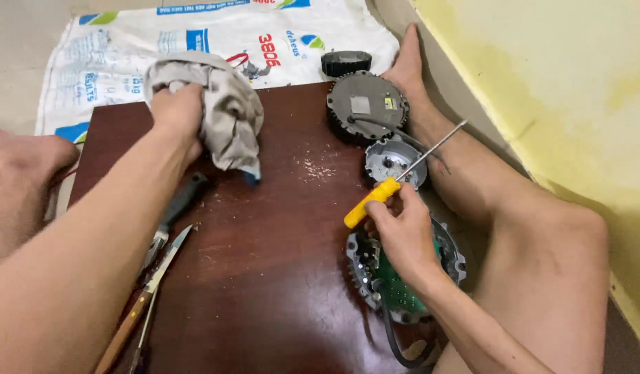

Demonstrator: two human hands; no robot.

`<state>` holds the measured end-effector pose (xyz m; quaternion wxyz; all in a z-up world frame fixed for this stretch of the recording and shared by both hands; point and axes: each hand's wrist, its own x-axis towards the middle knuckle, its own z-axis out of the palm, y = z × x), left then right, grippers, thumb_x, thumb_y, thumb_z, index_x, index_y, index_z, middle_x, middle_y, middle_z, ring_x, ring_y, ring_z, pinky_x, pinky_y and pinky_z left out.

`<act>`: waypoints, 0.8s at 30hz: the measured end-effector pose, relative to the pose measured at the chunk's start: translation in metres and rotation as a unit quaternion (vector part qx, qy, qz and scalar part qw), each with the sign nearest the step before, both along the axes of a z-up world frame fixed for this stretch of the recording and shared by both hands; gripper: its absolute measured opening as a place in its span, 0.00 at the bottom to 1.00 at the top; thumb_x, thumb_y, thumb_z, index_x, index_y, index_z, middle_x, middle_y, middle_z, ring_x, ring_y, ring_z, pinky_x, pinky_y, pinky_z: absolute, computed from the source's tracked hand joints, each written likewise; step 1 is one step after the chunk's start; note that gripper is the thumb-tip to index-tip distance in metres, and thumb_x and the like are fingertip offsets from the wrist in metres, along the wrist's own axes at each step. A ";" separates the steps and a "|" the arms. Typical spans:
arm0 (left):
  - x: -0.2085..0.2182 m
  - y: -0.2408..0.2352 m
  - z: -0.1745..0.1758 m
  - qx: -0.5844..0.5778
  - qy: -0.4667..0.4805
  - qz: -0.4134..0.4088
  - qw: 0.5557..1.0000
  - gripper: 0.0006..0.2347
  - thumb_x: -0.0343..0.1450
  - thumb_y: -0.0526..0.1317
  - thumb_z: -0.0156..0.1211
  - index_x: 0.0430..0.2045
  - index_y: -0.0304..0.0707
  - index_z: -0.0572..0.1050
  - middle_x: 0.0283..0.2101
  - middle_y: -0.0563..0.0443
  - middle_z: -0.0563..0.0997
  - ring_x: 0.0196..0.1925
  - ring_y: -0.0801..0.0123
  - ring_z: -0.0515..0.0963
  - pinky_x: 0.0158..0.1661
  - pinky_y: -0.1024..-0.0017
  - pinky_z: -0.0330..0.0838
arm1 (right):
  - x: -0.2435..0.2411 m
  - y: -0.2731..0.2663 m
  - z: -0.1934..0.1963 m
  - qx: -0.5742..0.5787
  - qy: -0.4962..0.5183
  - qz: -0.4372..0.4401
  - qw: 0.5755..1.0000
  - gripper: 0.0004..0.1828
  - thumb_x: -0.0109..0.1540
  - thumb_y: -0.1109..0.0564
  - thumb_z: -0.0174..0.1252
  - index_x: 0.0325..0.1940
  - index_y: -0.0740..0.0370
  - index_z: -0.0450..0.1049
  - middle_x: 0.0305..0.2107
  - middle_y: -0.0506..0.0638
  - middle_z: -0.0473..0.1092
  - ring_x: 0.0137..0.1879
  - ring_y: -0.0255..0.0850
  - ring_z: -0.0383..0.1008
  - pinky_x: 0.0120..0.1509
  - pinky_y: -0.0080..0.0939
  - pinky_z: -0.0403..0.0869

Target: The person is sitting on the floor repairing a circular electronic device, likely a robotic vacuum base. They use a screwdriver to remove screws and a knife to pry open the casing, then use pliers to manipulate internal components. The person also wipes the work surface with a cloth during the process.

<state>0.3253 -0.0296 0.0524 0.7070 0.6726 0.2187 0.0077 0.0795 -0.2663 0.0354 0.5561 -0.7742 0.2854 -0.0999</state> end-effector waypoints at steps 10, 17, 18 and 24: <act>-0.070 -0.027 0.079 -0.013 0.040 -0.269 0.962 0.29 0.73 0.51 0.42 0.73 0.48 0.57 0.79 0.45 0.59 0.74 0.32 0.66 0.69 0.41 0.70 | -0.019 0.012 0.027 0.068 0.014 0.009 0.998 0.08 0.63 0.62 0.55 0.45 0.65 0.70 0.34 0.56 0.75 0.30 0.41 0.72 0.34 0.39 0.71; -0.242 -0.033 0.020 0.087 0.082 -0.283 0.952 0.21 0.72 0.55 0.58 0.48 0.39 0.81 0.44 0.38 0.85 0.43 0.54 0.85 0.33 0.60 0.81 | -0.037 0.035 0.002 -0.037 0.030 0.128 0.991 0.15 0.61 0.53 0.62 0.48 0.62 0.81 0.30 0.51 0.76 0.34 0.40 0.75 0.42 0.42 0.72; -0.266 -0.036 0.012 0.075 0.082 -0.311 0.944 0.26 0.70 0.59 0.61 0.51 0.36 0.83 0.50 0.31 0.86 0.50 0.44 0.87 0.36 0.53 0.87 | -0.042 0.041 -0.001 -0.047 0.013 0.161 0.986 0.18 0.61 0.52 0.66 0.50 0.66 0.83 0.30 0.57 0.79 0.32 0.46 0.80 0.42 0.48 0.77; -0.326 -0.027 0.011 0.098 0.166 -0.263 0.945 0.19 0.71 0.58 0.55 0.47 0.52 0.85 0.49 0.61 0.89 0.53 0.78 0.84 0.56 0.78 0.71 | -0.078 0.074 -0.002 -0.026 0.141 0.218 0.966 0.13 0.65 0.48 0.62 0.50 0.54 0.79 0.37 0.44 0.80 0.41 0.35 0.75 0.49 0.36 0.72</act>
